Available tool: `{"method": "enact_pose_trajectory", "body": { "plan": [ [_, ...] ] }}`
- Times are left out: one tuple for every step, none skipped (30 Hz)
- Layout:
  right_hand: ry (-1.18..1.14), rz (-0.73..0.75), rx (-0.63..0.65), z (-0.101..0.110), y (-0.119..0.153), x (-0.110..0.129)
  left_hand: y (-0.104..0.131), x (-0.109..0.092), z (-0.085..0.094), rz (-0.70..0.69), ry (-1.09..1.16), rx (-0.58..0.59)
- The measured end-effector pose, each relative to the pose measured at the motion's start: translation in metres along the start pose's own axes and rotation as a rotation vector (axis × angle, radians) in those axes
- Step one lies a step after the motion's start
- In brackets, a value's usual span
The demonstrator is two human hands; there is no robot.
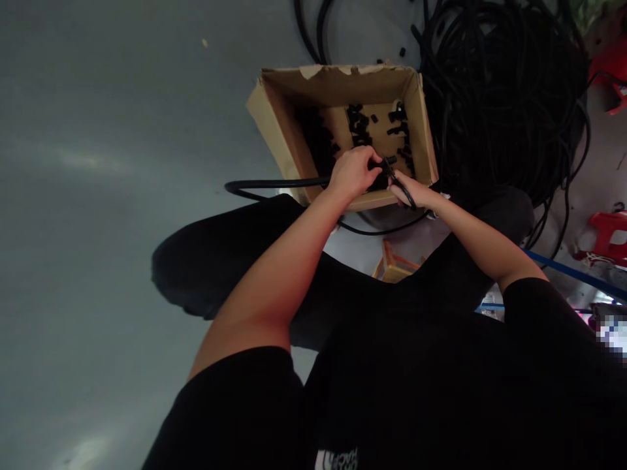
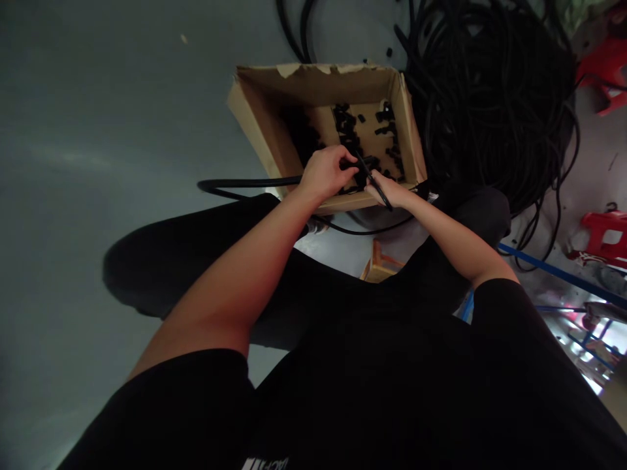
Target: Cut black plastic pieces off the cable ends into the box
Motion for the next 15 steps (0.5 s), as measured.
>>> {"method": "enact_pose_trajectory", "body": {
  "plan": [
    [-0.022,-0.026,0.012,-0.0013,-0.0004,-0.0007,-0.0004,0.0010,-0.0003,-0.003,-0.003,0.001],
    [-0.050,-0.035,0.022,-0.0029,-0.0010,-0.0006,-0.0007,0.0019,-0.0006,-0.009,-0.003,0.002],
    [-0.083,-0.037,0.025,-0.0042,-0.0015,-0.0003,-0.0009,0.0026,-0.0010,-0.015,-0.001,0.005],
    [-0.112,-0.039,0.022,-0.0054,-0.0020,0.0000,-0.0010,0.0031,-0.0014,-0.023,0.001,0.008],
    [-0.133,-0.042,0.018,-0.0064,-0.0022,0.0002,-0.0009,0.0033,-0.0017,-0.030,0.002,0.011],
    [-0.142,-0.048,0.010,-0.0069,-0.0021,0.0004,-0.0007,0.0034,-0.0019,-0.035,0.002,0.013],
    [-0.138,-0.056,0.002,-0.0071,-0.0017,0.0004,-0.0005,0.0035,-0.0019,-0.036,0.001,0.015],
    [-0.125,-0.062,-0.007,-0.0068,-0.0009,0.0005,-0.0002,0.0037,-0.0019,-0.033,-0.001,0.018],
    [-0.104,-0.061,-0.014,-0.0063,-0.0001,0.0007,-0.0001,0.0041,-0.0019,-0.026,-0.004,0.021],
    [-0.082,-0.055,-0.023,-0.0054,0.0007,0.0009,-0.0002,0.0048,-0.0018,-0.017,-0.008,0.022],
    [-0.064,-0.045,-0.031,-0.0045,0.0011,0.0012,-0.0007,0.0057,-0.0016,-0.009,-0.014,0.023],
    [-0.053,-0.033,-0.040,-0.0036,0.0010,0.0015,-0.0014,0.0067,-0.0014,-0.003,-0.021,0.021],
    [-0.047,-0.023,-0.055,-0.0028,0.0006,0.0018,-0.0024,0.0076,-0.0012,-0.001,-0.030,0.020],
    [-0.043,-0.018,-0.079,-0.0022,0.0001,0.0024,-0.0033,0.0080,-0.0009,-0.003,-0.040,0.018],
    [-0.041,-0.014,-0.110,-0.0020,-0.0001,0.0036,-0.0039,0.0077,-0.0007,-0.008,-0.051,0.017]
  ]
}}
Point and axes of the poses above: each hand's wrist, its own y-axis away from the middle knuckle, its own z-axis out of the back of the hand, x = y × z, the point moved 4 cm from there along -y, towards the middle knuckle, and after that the axes turned 7 degrees about x, right-handed, at the moved point
